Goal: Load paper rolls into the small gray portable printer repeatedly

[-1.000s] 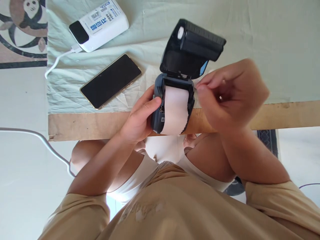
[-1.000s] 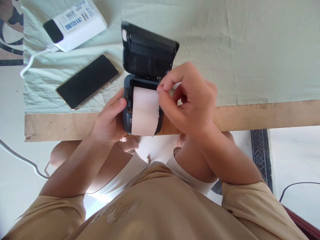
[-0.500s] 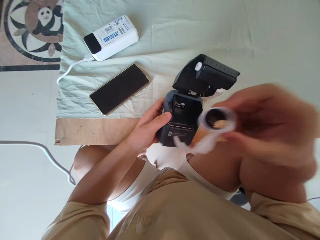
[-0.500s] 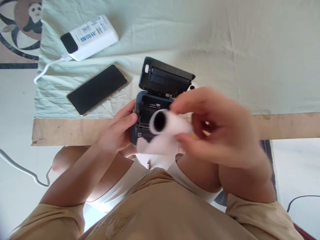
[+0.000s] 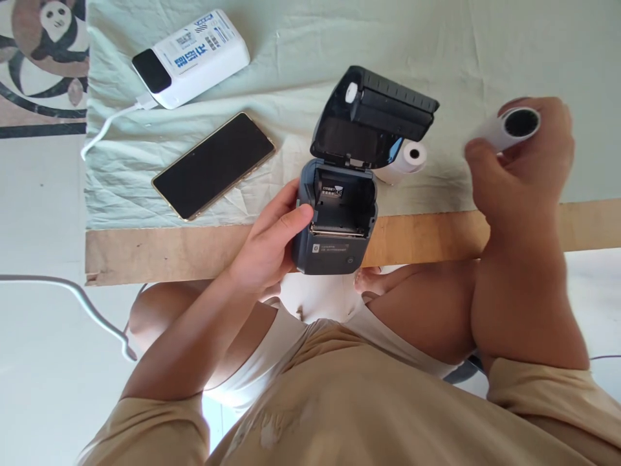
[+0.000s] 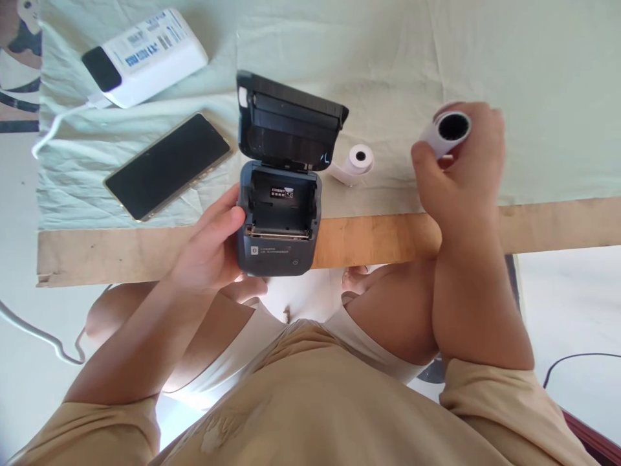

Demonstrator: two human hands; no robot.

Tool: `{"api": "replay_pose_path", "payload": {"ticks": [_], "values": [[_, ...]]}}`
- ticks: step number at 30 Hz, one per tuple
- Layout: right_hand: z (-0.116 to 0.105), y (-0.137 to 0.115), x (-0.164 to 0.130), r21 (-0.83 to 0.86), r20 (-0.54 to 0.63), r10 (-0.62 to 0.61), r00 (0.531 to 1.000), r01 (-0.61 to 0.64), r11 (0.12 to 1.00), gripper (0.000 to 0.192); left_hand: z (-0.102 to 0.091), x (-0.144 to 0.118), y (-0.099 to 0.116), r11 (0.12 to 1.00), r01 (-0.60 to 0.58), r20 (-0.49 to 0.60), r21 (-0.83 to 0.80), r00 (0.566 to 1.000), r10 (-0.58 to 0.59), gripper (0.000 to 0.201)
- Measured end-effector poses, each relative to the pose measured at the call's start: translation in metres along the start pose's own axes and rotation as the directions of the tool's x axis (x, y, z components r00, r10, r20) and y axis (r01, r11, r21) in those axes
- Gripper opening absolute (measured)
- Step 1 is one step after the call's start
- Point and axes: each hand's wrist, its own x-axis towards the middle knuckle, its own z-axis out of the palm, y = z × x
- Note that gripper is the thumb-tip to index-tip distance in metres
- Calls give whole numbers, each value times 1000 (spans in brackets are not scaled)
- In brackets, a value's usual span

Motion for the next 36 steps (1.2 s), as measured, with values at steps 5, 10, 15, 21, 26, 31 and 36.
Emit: {"api": "replay_pose_path", "payload": {"ticks": [5, 10, 15, 21, 26, 31, 36], "values": [[-9, -28, -1, -266, 33, 115, 993, -103, 958, 57, 3, 4, 2, 1000, -12, 44, 11, 999, 11, 32], [-28, -19, 0, -482, 194, 234, 953, -115, 868, 73, 2, 5, 1, 1000, -19, 59, -1, 998, 19, 29], [-33, -44, -14, -237, 73, -350, 934, 357, 903, 65, 1, 5, 0, 999, -27, 49, 18, 998, 26, 27], [20, -89, -35, -66, 452, -176, 874, 230, 971, 58, 3, 7, 1, 998, -40, 42, 55, 998, 38, 34], [36, -85, -35, -76, 515, -61, 855, 117, 990, 53, 4, 7, 1, 998, -35, 43, 46, 999, 33, 33], [36, -83, -33, 83, 425, -51, 904, 17, 996, 37, 4, 7, 0, 995, -37, 31, 91, 999, 34, 37], [35, -71, -22, 475, 398, 137, 907, -332, 815, 80, 3, 6, 0, 992, -29, 2, 121, 1000, 29, 40]]}}
